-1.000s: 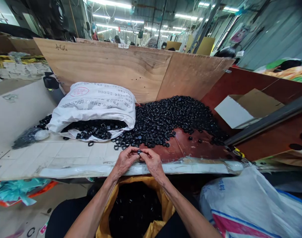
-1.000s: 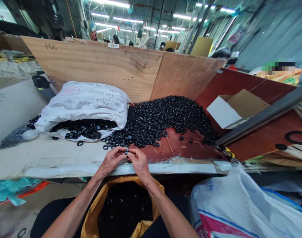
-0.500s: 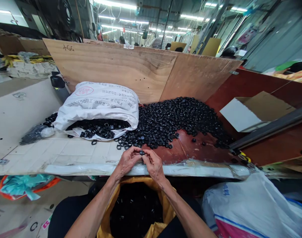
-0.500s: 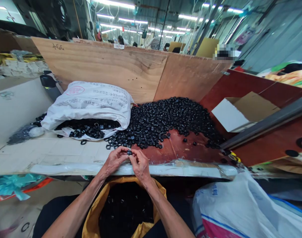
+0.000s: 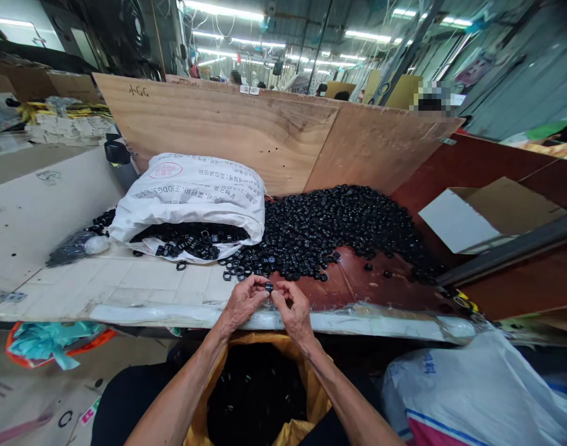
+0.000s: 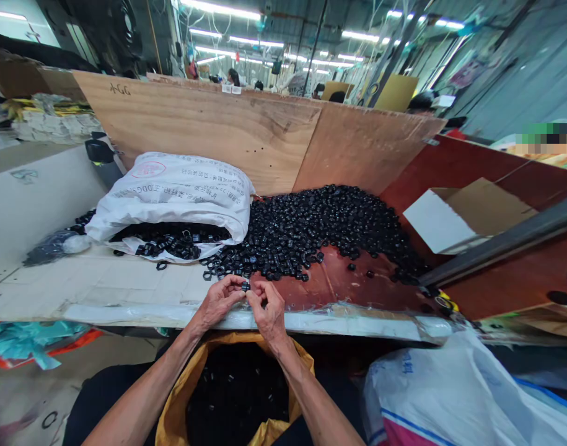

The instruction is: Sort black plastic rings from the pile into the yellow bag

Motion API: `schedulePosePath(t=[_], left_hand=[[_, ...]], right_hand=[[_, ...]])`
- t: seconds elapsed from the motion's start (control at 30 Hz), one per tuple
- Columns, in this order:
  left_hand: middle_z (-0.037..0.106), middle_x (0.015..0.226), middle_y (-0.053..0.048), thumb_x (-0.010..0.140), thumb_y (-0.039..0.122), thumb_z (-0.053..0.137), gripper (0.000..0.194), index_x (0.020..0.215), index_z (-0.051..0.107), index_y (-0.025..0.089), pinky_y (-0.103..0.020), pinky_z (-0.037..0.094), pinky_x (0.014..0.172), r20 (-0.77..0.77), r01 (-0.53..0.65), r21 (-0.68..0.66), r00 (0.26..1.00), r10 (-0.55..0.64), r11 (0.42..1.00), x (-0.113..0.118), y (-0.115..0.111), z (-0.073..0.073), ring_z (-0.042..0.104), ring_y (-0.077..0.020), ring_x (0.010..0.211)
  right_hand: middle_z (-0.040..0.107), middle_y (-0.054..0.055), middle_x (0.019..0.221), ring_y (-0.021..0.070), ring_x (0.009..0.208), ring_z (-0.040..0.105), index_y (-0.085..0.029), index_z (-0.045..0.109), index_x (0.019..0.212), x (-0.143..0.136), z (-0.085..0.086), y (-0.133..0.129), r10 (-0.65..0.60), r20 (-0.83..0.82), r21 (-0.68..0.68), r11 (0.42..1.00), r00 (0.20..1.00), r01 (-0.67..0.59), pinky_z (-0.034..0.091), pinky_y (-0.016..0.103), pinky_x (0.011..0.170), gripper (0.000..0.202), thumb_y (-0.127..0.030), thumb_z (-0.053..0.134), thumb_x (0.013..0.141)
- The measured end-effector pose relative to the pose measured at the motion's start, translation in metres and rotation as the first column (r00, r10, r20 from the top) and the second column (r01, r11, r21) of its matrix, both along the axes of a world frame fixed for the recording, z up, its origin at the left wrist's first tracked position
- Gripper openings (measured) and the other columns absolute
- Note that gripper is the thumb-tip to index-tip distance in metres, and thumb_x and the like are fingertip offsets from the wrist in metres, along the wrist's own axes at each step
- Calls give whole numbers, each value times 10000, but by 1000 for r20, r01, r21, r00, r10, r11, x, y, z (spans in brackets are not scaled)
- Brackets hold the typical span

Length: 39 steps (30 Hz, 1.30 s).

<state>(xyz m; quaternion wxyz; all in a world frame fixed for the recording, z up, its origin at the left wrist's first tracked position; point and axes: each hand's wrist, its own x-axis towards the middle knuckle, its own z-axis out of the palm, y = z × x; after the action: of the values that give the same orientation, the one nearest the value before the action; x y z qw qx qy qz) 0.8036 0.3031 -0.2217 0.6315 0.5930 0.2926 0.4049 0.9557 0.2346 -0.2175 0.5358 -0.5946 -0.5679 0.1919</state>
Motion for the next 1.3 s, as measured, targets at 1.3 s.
schedulePosePath(t=[1.3], left_hand=[[642,977,-85,899,160,605,242,1142,602,163,-373,531,836,-610,-61,634,573,547,771,-12,8,10,660,-246,885]], right_hand=[[632,113,1064,235,881,644,-172,613,1246,38,10,22,-113,625,-211,928,773,306,489,315,764,324,-241,579,931]])
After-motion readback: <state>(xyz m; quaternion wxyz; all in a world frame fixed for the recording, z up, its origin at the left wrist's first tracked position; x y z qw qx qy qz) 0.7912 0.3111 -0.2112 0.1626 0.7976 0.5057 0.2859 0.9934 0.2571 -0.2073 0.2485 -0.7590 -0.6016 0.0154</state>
